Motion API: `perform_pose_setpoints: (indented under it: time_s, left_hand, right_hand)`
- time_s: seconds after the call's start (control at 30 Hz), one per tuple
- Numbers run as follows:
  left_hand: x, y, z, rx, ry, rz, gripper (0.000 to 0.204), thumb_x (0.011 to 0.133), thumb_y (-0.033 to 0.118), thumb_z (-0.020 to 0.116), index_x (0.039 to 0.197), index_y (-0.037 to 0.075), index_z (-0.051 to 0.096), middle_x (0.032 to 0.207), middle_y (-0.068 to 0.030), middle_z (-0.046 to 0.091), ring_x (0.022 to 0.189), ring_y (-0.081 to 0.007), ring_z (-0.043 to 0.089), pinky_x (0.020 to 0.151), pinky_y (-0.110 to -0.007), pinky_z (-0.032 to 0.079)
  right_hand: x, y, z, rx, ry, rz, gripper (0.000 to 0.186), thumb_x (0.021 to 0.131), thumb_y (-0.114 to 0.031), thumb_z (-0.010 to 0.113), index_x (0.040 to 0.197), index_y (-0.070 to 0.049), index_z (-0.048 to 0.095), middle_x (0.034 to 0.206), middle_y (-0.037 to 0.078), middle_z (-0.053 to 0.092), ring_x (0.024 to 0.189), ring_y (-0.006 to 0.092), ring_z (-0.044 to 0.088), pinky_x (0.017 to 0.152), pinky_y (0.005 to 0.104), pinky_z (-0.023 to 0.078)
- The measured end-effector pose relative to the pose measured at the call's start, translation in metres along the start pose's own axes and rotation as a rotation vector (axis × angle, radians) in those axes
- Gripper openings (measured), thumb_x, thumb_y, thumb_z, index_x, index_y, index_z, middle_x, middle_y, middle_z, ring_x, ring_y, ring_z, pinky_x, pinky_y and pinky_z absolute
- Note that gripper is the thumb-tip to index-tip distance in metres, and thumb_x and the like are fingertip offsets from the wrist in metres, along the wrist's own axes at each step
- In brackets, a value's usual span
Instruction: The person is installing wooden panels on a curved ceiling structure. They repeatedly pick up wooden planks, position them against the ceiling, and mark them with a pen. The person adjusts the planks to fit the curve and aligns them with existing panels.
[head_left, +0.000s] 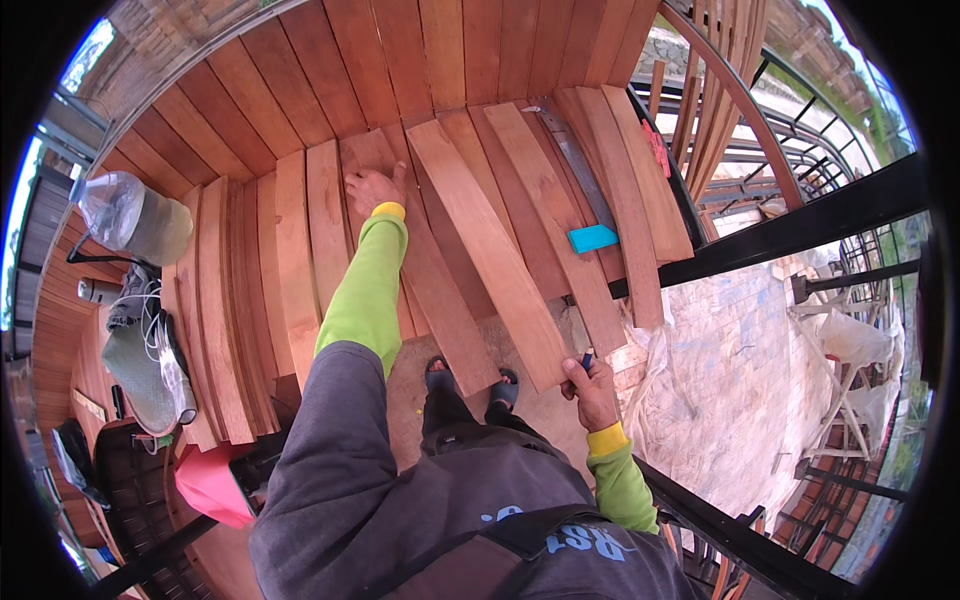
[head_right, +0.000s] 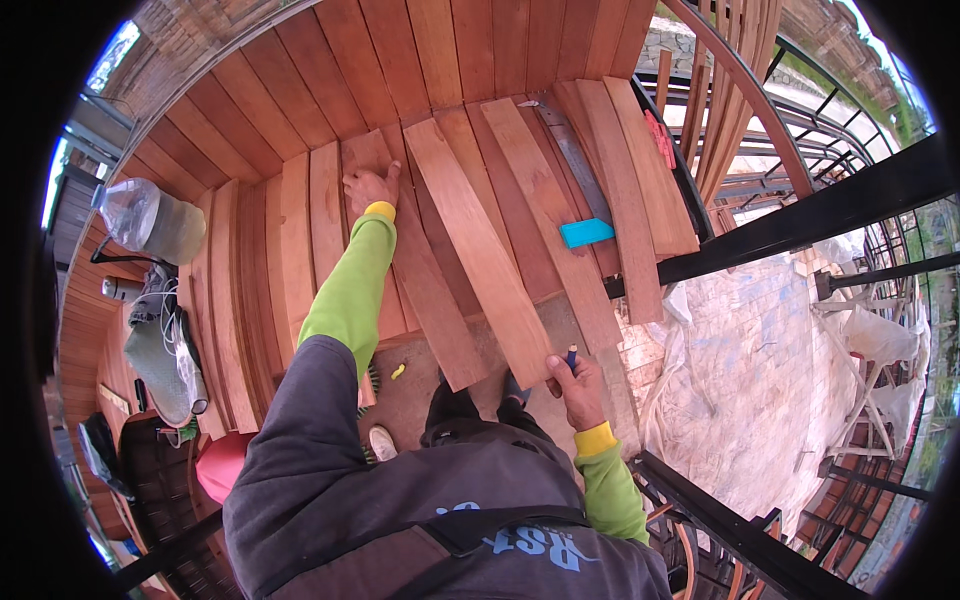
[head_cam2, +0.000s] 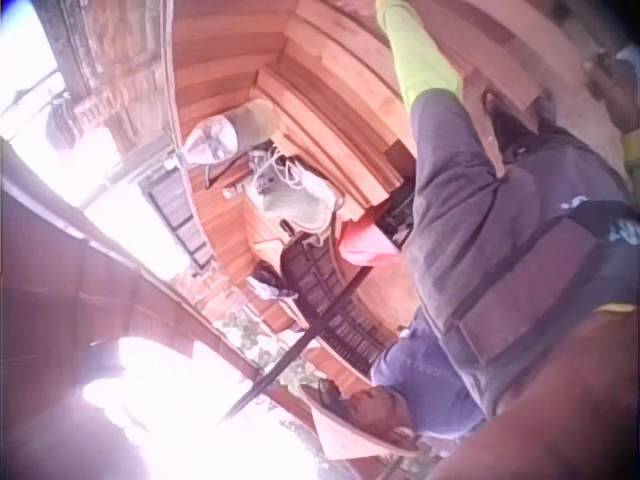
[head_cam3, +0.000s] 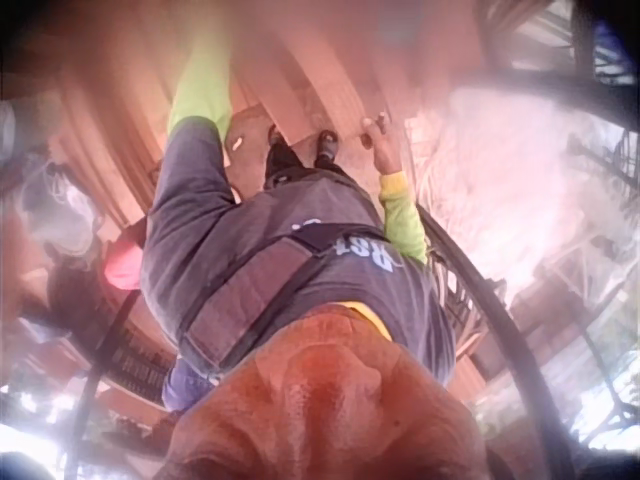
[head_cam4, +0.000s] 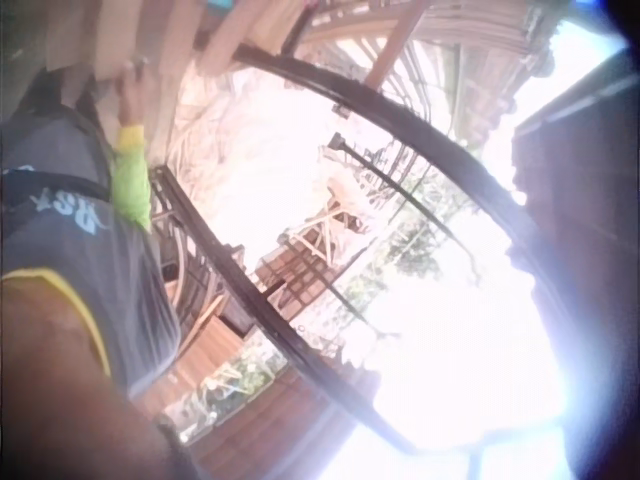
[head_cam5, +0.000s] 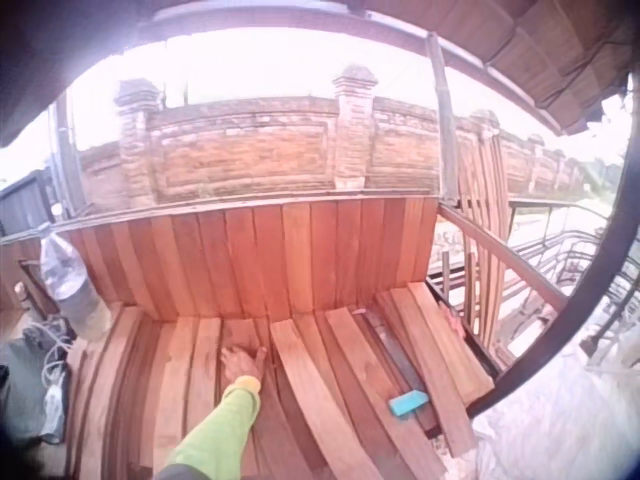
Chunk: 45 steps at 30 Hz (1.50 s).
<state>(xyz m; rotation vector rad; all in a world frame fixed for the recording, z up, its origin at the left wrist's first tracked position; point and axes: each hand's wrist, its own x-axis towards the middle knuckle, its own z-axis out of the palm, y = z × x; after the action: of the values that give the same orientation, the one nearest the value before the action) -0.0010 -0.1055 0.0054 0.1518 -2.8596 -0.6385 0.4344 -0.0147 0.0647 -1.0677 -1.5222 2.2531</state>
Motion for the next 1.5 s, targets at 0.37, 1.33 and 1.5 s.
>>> perform_pose_setpoints:
  time_s: [0.37, 1.33, 1.5]
  left_hand:
    - [-0.196, -0.007, -0.103, -0.597, -0.594, -0.082, 0.080, 0.072, 0.056, 0.071, 0.109, -0.013, 0.054, 0.097, -0.0274, 0.063, 0.092, -0.0311, 0.064, 0.083, -0.039, 0.049]
    - [-0.042, -0.271, -0.259, 0.307, 0.071, -0.147, 0.060, 0.061, 0.039, 0.077, 0.110, 0.007, 0.065, 0.110, -0.0162, 0.060, 0.106, -0.0341, 0.054, 0.091, -0.042, 0.045]
    - [-0.035, -0.296, -0.227, 0.334, 0.277, -0.021, 0.037, 0.071, 0.036, 0.072, 0.096, 0.010, 0.066, 0.103, -0.0147, 0.054, 0.099, -0.0326, 0.051, 0.081, -0.043, 0.046]
  right_hand:
    - [-0.021, -0.003, 0.042, -0.596, -0.402, -0.276, 0.023, 0.084, -0.020, 0.066, 0.074, -0.002, 0.058, 0.059, 0.006, 0.056, 0.051, 0.0149, 0.051, 0.049, 0.0291, 0.039]
    - [0.010, -0.004, 0.075, -0.843, -0.751, -0.471, 0.028, 0.086, -0.026, 0.065, 0.097, -0.001, 0.063, 0.079, 0.017, 0.066, 0.073, 0.0272, 0.067, 0.064, 0.0336, 0.050]
    - [0.015, -0.008, 0.082, -0.839, -0.666, -0.485, 0.027, 0.088, -0.024, 0.063, 0.099, 0.001, 0.062, 0.083, 0.018, 0.066, 0.077, 0.0277, 0.067, 0.067, 0.0336, 0.050]
